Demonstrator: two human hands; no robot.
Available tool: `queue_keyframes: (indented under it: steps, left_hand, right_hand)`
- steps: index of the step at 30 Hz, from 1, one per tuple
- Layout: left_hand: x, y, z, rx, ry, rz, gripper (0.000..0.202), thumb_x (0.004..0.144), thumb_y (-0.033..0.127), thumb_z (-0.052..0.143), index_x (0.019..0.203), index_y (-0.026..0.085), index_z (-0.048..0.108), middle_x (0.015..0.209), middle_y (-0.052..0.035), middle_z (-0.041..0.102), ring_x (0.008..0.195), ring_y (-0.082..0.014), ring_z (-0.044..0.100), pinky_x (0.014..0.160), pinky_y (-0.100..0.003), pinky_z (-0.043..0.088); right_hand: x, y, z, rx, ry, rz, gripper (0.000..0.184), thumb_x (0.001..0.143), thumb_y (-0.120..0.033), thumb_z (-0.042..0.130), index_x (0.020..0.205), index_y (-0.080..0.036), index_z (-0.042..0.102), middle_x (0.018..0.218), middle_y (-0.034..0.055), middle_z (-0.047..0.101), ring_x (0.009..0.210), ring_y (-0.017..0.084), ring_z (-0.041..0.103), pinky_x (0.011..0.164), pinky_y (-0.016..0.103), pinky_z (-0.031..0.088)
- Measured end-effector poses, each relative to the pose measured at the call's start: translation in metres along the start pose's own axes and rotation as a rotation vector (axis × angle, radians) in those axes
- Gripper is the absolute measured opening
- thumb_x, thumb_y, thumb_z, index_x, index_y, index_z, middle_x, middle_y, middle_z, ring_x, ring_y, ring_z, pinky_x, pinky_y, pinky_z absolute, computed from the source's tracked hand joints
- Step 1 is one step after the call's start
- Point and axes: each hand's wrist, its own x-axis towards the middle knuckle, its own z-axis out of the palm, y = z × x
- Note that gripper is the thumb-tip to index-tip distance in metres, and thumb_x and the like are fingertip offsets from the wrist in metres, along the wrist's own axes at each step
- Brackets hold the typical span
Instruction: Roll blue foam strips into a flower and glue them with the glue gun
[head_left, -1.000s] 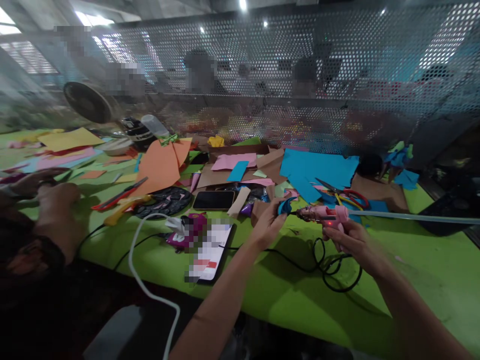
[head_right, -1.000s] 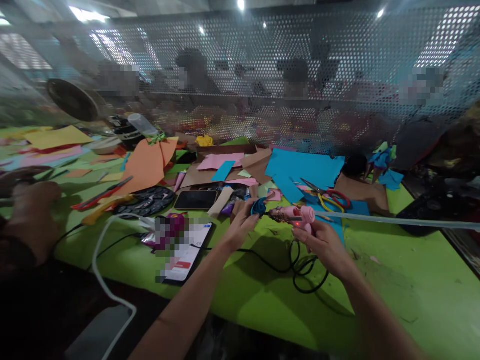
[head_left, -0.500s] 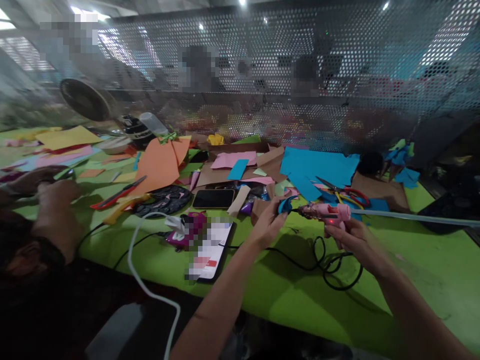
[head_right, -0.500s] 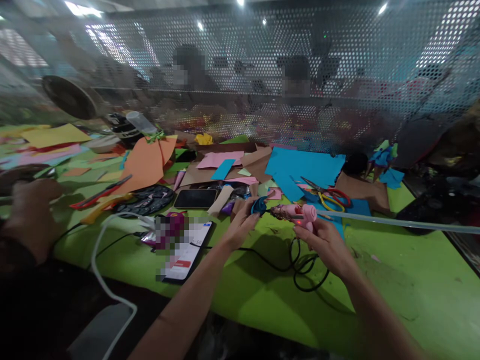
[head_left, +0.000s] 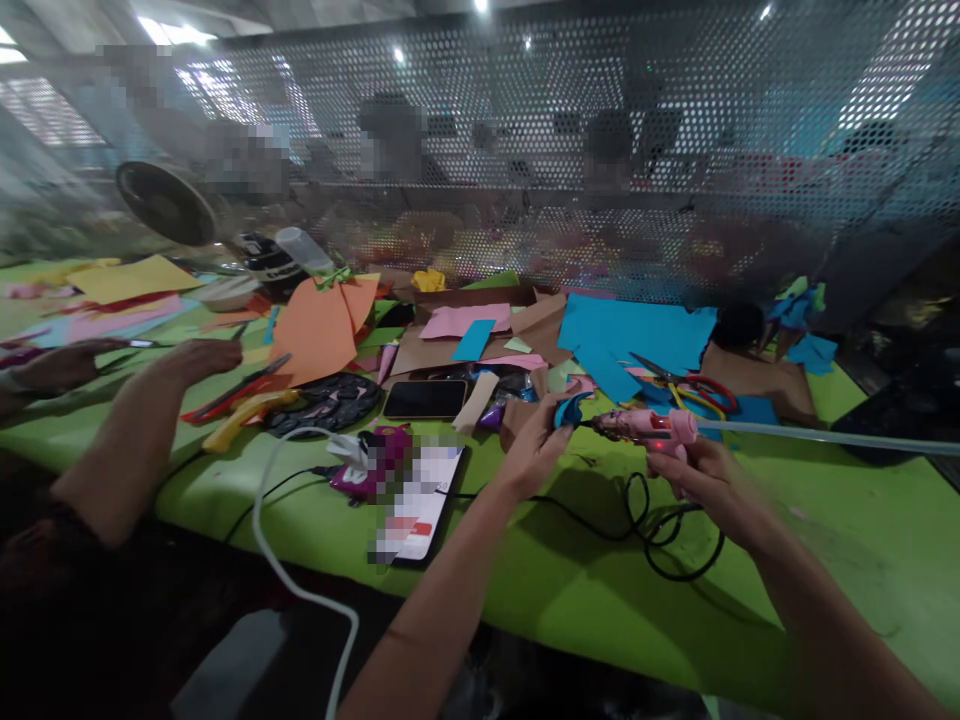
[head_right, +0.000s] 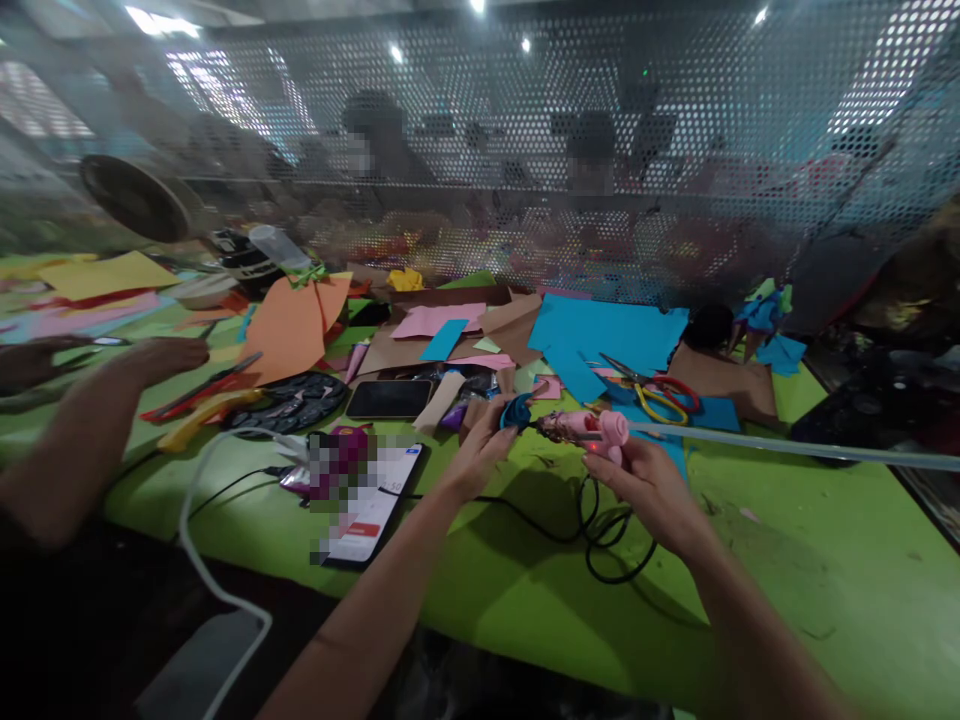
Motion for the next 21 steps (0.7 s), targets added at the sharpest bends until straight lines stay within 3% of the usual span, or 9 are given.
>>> queue_keyframes:
  steps: [21]
  left_hand:
    - [-0.0001,-0.0022,-0.0012,0.034,-0.001,0.011,0.046,0.092,0.047,0.045,0.13,0.021,0.049,0.134,-0.011,0.054,0.115,-0.0266,0.053,0.101,-0.038,0.04]
  right_hand:
    - [-0.0002,-0.0014,-0.0007,-0.036,0.0,-0.008,0.041,0.082,-0.059,0.06,0.075,-0.019,0.061,0.058,-0.0032,0.04,0.055,0.012,0.034,0.05,0.027,0.026]
